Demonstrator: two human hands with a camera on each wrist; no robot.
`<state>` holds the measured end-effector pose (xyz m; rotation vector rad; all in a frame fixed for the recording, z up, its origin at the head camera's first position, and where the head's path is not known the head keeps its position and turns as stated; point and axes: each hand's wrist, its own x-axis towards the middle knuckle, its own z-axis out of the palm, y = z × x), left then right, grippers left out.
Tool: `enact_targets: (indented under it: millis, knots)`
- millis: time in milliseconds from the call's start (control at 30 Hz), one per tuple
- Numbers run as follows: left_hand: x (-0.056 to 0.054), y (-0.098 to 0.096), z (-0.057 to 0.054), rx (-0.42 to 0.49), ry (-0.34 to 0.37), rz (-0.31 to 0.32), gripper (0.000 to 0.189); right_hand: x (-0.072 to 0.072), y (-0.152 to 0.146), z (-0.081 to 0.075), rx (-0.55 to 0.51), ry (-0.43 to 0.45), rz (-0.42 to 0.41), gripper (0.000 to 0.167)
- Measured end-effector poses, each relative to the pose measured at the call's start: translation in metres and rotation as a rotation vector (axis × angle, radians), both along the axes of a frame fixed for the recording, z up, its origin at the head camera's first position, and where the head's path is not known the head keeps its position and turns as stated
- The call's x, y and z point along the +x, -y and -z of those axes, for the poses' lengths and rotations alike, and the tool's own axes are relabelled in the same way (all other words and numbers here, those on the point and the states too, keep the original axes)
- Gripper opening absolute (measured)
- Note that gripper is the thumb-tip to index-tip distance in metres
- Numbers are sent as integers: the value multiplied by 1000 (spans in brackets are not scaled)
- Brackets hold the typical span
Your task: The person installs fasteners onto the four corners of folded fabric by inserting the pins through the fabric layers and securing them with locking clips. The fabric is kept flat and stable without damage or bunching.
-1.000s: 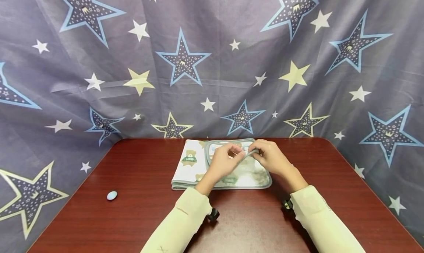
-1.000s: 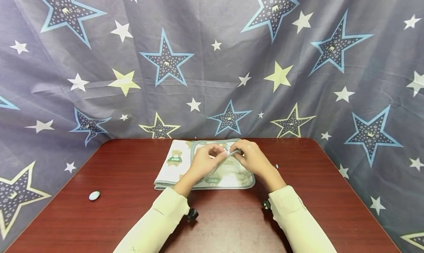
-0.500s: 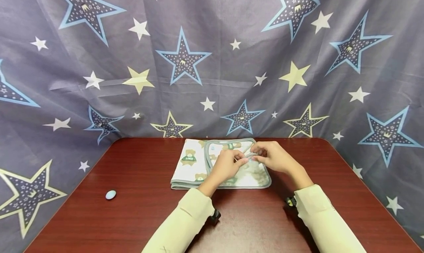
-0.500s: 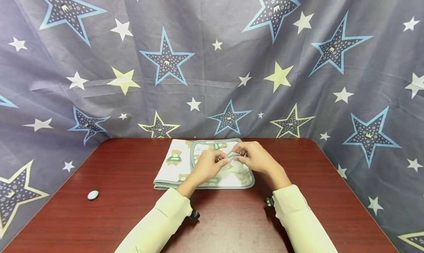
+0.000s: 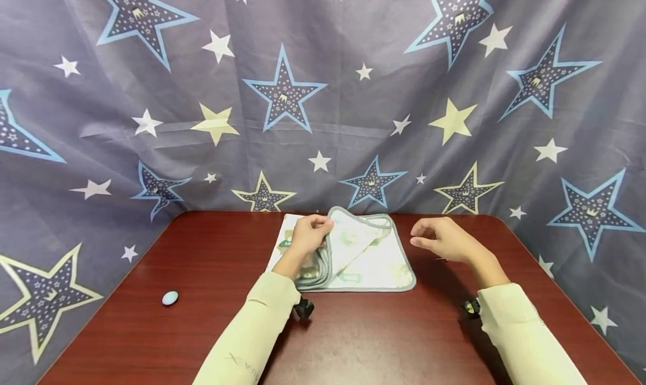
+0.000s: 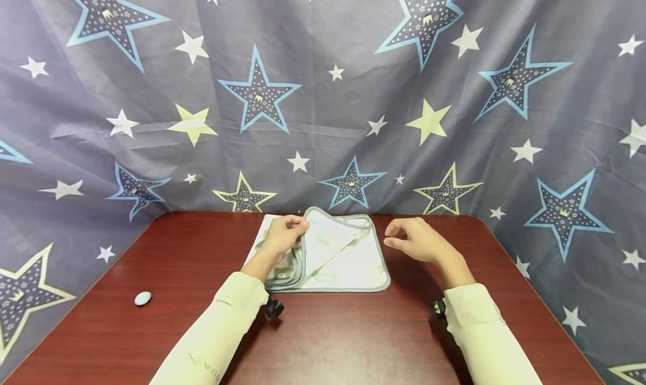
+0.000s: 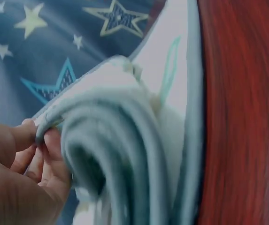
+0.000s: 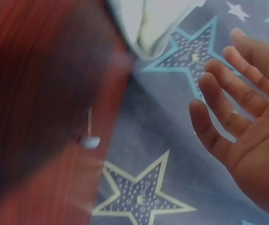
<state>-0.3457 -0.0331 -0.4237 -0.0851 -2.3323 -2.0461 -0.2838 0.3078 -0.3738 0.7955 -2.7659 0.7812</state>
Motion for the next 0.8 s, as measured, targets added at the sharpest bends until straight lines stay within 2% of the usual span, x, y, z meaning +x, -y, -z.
enact_targets:
  millis: [133,267,367,533,800]
  knots:
    - [-8,12,2,87,78,-4,19,1,-15,-1,101,4,-12,7]
    - [-13,20,7,107,114,-43,16,0,-27,1,175,19,-24,7]
    - [-15,25,11,85,131,-64,14,-1,-35,5,217,28,-47,9]
    - [-14,29,19,25,163,-62,15,1,-46,14,279,27,-76,17]
    - [-10,30,14,-8,182,-36,24,6,-59,22,349,26,-96,27]
